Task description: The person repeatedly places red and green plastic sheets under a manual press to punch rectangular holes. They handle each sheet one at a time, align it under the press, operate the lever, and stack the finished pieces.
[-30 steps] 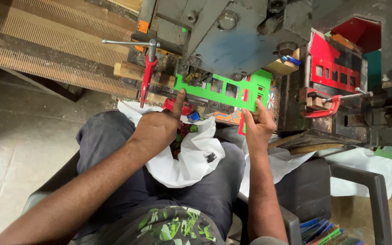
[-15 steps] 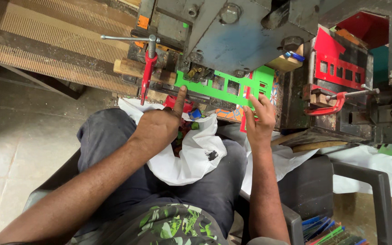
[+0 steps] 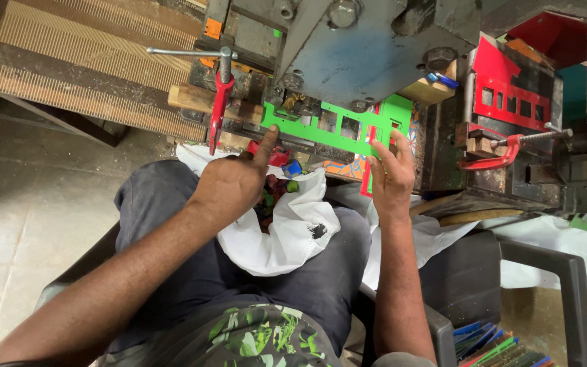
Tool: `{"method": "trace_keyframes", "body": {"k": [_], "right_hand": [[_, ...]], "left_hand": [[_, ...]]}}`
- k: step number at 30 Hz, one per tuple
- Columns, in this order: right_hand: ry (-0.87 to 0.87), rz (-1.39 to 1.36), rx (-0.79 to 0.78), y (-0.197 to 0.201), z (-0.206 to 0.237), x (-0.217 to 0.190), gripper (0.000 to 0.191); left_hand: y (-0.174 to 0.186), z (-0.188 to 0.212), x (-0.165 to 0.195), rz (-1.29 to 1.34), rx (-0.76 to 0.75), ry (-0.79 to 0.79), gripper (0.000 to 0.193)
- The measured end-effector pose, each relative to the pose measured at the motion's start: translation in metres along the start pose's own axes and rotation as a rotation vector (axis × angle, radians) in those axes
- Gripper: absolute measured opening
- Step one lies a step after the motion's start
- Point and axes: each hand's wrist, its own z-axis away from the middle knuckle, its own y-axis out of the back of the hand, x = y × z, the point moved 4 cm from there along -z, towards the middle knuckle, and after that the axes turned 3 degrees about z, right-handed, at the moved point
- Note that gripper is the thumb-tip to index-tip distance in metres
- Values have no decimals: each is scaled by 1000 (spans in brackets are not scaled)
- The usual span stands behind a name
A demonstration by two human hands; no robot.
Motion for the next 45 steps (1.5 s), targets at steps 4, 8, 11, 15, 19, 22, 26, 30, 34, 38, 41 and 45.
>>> {"method": "trace_keyframes", "body": {"k": [4, 8, 11, 15, 19, 22, 26, 30, 34, 38, 41, 45], "right_hand": [[11, -17, -28, 1, 1, 5, 29], [11, 19, -110, 18, 5, 12, 30], [-33, 43, -151, 48, 12, 20, 29], [-48, 159, -125, 91, 44, 14, 30], [-45, 370, -30, 135, 94, -11, 32], [-154, 478, 58, 171, 145, -30, 30], [-367, 650, 216, 240, 255, -45, 30], [-657, 845, 602, 308, 391, -40, 23], [-808, 917, 948, 367, 490, -25, 15], [-1174, 1148, 914, 397, 543, -2, 26], [-1476, 1256, 680, 397, 556, 23, 36], [-1551, 1280, 535, 387, 544, 40, 37]], "left_hand": [[6, 0, 2, 29, 55, -39, 86], [4, 3, 9, 124, -36, -131, 55], [-6, 9, 20, 128, -156, -191, 40], [-18, 19, 24, 195, -138, -257, 35], [-34, 25, 23, 185, -87, -319, 32], [-50, 37, 10, 113, -364, -143, 39], [-74, 61, -12, -20, -459, -115, 42], [-125, 67, -38, 275, -432, -217, 41], [-156, 65, -58, 261, -538, -147, 47], [-149, 56, -40, 247, -467, -276, 53], [-143, 52, -25, 166, -582, -231, 57], [-134, 49, -15, 184, -529, -276, 56]]}}
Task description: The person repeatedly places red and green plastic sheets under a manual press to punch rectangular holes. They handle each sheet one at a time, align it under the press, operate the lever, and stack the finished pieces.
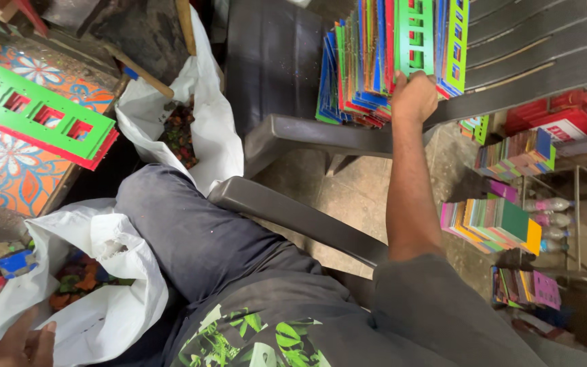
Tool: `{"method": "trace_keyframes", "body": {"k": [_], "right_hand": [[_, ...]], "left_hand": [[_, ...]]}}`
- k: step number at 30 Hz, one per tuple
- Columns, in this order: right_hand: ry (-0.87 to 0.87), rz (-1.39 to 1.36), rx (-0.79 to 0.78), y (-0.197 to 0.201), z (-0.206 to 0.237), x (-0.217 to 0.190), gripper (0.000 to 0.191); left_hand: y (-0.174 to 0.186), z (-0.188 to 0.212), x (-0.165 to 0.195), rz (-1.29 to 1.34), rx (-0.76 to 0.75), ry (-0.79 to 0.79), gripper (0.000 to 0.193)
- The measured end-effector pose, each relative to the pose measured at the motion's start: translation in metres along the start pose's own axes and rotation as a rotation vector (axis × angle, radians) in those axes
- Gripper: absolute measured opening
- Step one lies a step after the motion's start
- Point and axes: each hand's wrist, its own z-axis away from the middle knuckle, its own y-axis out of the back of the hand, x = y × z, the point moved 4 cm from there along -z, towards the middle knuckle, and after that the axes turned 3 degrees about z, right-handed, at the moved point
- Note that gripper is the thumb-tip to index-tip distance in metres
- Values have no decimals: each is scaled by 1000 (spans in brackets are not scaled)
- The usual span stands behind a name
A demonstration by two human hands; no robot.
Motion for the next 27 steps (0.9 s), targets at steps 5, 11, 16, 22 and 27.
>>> {"method": "trace_keyframes", "body": {"k": [5, 11, 16, 22, 27], "right_hand": [[21, -69, 22, 20, -1, -24, 34], [179, -124, 20, -1, -12, -35, 29], [181, 124, 126, -16, -29, -44, 33], [510, -540, 113, 27, 21, -180, 22], [985, -986, -389, 45, 172, -395, 26]], "left_hand": [[-11, 2, -26, -18, -122, 178, 58], [-7, 9, -27, -117, -43, 79, 56], [25, 23, 5, -147, 83, 1, 48], [54, 16, 29, -149, 96, 151, 38], [63, 7, 47, -106, 103, 97, 35]]}}
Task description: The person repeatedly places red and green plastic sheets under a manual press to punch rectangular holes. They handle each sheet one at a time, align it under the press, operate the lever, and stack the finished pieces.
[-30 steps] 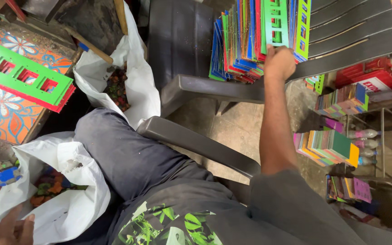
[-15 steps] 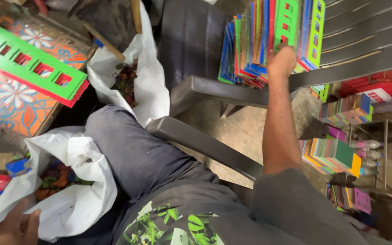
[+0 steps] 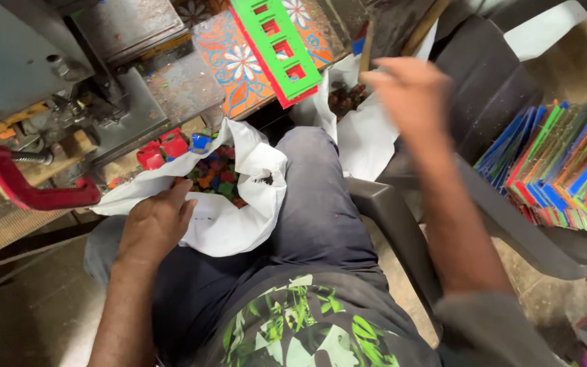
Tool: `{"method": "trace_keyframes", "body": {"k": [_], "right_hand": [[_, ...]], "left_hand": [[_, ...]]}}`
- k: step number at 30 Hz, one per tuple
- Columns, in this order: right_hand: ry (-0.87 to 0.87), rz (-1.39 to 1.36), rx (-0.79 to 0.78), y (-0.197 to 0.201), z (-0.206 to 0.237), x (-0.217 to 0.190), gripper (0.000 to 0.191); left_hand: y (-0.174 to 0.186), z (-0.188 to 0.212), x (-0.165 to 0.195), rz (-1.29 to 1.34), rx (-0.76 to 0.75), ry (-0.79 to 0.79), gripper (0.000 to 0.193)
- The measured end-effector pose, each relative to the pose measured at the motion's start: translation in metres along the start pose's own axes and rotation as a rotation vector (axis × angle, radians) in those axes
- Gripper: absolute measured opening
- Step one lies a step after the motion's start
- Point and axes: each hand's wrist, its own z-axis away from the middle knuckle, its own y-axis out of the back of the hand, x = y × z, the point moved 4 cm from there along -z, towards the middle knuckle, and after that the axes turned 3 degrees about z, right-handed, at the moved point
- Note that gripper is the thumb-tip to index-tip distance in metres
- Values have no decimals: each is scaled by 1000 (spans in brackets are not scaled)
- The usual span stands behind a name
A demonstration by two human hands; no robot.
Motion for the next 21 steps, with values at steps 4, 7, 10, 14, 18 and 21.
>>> {"method": "trace_keyframes", "body": {"k": [4, 7, 10, 14, 18, 21], "right_hand": [[142, 367, -264, -134, -57, -71, 66], [152, 485, -266, -180, -79, -80, 86], [-16, 395, -401, -196, -78, -59, 75], [-19, 268, -348, -179, -76, -34, 68], [-165, -255, -356, -132, -90, -32, 71], [58, -300, -392, -94, -97, -49, 71]], "left_hand": [[2, 0, 1, 15, 35, -2, 34], [7, 2, -7, 3, 59, -25, 35], [13, 1, -13, 28, 112, -18, 34], [17, -1, -14, 72, 105, -28, 35], [25, -5, -8, 57, 148, -74, 35], [34, -4, 1, 62, 250, -101, 41]]}}
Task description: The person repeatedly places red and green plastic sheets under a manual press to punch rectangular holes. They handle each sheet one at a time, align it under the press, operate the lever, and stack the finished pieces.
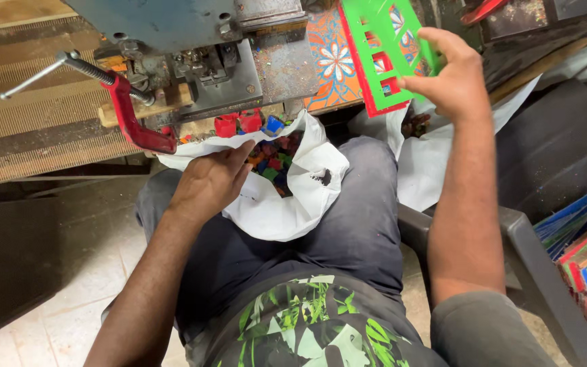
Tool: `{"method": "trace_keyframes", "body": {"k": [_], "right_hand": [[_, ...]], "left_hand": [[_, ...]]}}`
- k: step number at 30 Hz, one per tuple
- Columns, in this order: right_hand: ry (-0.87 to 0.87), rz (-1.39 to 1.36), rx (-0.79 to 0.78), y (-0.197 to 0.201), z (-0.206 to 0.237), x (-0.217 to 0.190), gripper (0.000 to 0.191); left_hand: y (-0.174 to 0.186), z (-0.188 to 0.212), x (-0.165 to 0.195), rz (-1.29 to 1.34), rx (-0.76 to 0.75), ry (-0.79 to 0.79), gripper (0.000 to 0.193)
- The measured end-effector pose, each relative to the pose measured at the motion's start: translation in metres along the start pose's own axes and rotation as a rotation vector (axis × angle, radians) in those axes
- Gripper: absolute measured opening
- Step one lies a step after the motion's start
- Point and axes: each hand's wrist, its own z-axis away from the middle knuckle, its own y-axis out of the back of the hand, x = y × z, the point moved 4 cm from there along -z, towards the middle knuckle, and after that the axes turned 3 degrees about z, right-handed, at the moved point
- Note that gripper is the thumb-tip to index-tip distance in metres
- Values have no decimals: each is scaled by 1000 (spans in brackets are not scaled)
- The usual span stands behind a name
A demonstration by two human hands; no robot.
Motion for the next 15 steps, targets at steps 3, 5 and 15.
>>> {"method": "trace_keyframes", "body": {"k": [3, 5, 15], "right_hand": [[256, -43, -51, 7, 4, -27, 60], [288, -65, -120, -3, 4, -37, 62], [446, -38, -223, -40, -18, -61, 59]], "left_hand": [[7, -6, 7, 32, 95, -18, 52], [8, -12, 11, 97, 126, -22, 59], [-2, -37, 4, -47, 169, 88, 77]]}}
